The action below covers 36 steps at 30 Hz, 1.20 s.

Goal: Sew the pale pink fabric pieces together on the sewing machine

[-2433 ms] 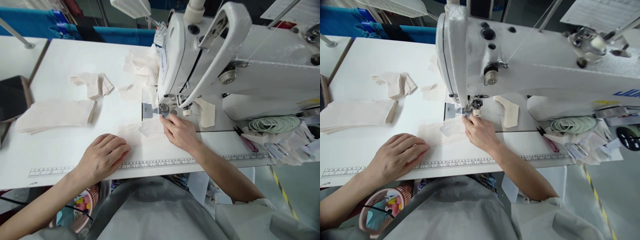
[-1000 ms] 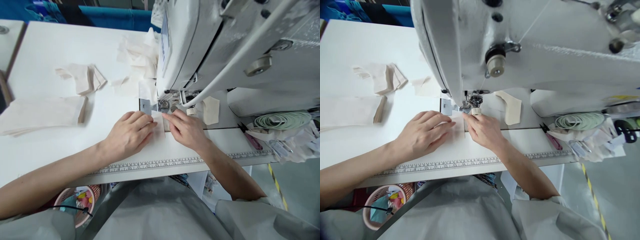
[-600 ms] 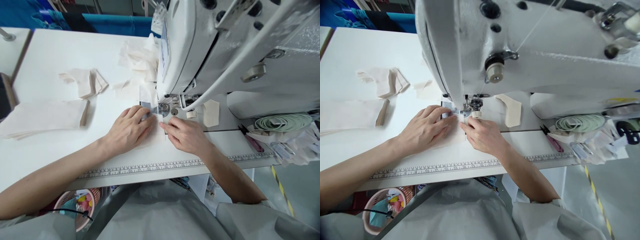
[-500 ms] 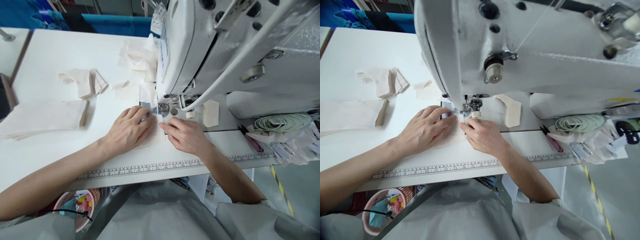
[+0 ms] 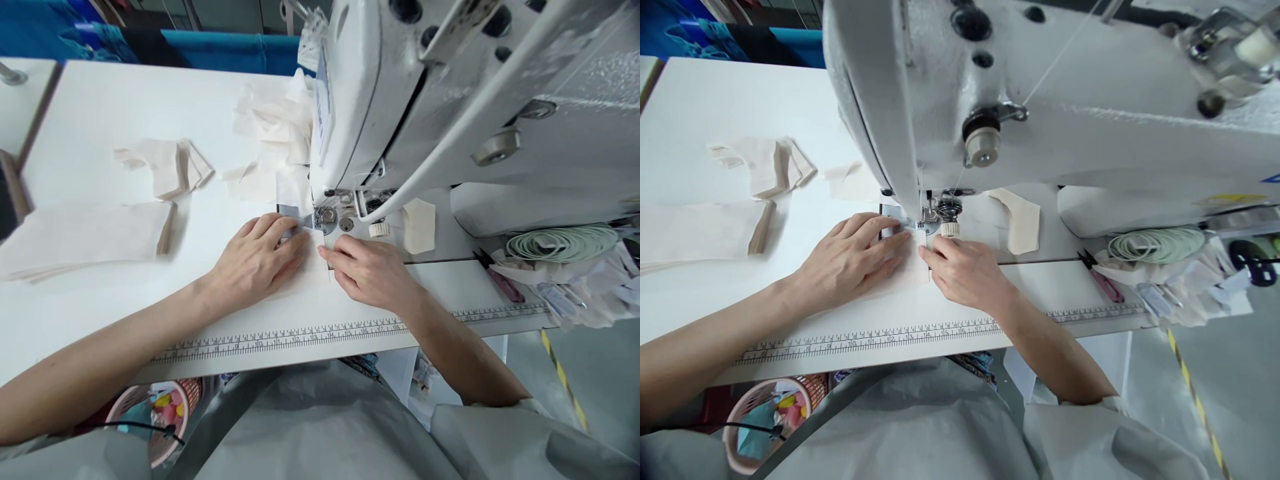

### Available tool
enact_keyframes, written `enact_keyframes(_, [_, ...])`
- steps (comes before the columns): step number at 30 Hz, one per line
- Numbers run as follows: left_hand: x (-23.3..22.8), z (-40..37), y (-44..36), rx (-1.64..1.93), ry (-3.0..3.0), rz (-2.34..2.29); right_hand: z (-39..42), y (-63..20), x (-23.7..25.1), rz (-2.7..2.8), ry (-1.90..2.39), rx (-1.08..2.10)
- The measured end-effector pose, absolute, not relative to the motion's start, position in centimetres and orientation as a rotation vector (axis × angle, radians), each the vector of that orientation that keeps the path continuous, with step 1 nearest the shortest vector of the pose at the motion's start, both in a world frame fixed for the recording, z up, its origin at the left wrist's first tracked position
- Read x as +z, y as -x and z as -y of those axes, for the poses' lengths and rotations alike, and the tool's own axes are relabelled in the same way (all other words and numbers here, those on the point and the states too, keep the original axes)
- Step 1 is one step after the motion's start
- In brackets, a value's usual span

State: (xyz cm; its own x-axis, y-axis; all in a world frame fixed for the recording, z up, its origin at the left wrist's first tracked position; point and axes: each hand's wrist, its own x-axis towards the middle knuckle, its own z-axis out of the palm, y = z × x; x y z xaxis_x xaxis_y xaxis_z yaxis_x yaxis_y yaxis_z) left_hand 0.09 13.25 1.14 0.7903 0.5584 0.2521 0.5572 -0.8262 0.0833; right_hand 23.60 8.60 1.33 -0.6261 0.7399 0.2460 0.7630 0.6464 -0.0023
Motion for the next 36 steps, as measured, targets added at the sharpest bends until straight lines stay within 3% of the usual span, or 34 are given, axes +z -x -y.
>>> enact_keyframes(22, [1.5,-13.3,-0.1,0.507,-3.061,-0.866,-8.8,-23.6,2.1,2.645,1.367,0.033])
enact_keyframes(29, [3.3,-12.0,0.3,0.505,-3.013,-0.799,-9.2,-31.2,4.9,2.272,1.754,0.196])
enact_keyframes(36, [5.9,-8.4,-5.3,0.455,-2.862,-0.582,-9.7,-37.6,4.1,2.281,1.703,0.425])
